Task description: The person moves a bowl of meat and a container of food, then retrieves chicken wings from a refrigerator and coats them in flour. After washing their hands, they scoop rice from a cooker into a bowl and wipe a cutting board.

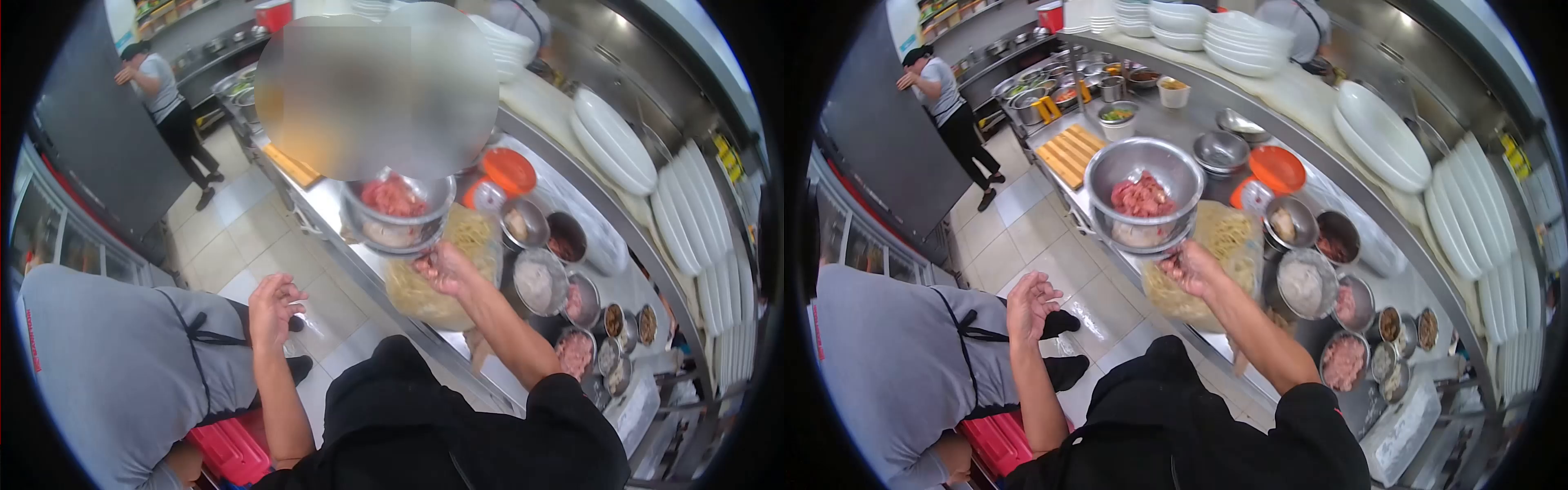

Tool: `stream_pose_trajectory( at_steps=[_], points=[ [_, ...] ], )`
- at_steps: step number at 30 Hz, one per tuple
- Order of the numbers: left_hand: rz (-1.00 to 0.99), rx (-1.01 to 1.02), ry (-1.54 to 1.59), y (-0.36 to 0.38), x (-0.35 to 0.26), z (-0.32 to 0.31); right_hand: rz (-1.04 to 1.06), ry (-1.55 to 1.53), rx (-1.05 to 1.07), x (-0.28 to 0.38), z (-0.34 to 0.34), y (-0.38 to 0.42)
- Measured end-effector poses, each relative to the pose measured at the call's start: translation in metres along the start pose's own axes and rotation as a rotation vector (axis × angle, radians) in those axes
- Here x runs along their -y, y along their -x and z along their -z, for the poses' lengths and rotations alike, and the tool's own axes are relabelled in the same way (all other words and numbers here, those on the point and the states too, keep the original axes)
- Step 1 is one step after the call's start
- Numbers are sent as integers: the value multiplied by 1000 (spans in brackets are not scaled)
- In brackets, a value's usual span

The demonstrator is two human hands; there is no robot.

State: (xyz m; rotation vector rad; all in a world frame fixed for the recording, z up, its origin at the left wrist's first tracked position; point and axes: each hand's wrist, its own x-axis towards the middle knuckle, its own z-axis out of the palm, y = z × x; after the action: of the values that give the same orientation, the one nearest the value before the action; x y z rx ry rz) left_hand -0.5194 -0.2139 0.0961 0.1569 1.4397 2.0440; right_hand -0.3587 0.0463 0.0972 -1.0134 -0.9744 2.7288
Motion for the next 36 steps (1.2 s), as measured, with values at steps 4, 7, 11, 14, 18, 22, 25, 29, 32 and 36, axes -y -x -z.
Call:
stream_pose_trajectory(
  at_steps=[4,7,11,14,18,22,25,29,32,36],
  points=[
    [29,-73,-14,-39,-4,10,20,-92,-76,49,-18,-87],
    [50,-121,-10,-79,-10,10,16,-229,-28,92,-9,-167],
    [81,-109,-116,-152,-15,-7,147,-338,-40,152,-6,-247],
    [99,-72,-183,-202,-23,-19,182,-319,-114,193,24,-318],
    [75,-97,-234,-262,-42,-31,213,-332,-229,235,53,-380],
    [30,-87,-224,-334,-61,-50,247,-457,-350,244,80,-423],
    [12,-25,-214,-412,-67,-76,225,-512,-423,239,98,-443],
    [15,199,-337,-535,-66,-137,358,-524,-486,222,109,-460],
    [-2,243,-431,-638,-28,-201,367,-501,-459,216,115,-472],
    [-312,481,-969,-755,55,-277,407,-539,-487,216,95,-475]
  ],
)
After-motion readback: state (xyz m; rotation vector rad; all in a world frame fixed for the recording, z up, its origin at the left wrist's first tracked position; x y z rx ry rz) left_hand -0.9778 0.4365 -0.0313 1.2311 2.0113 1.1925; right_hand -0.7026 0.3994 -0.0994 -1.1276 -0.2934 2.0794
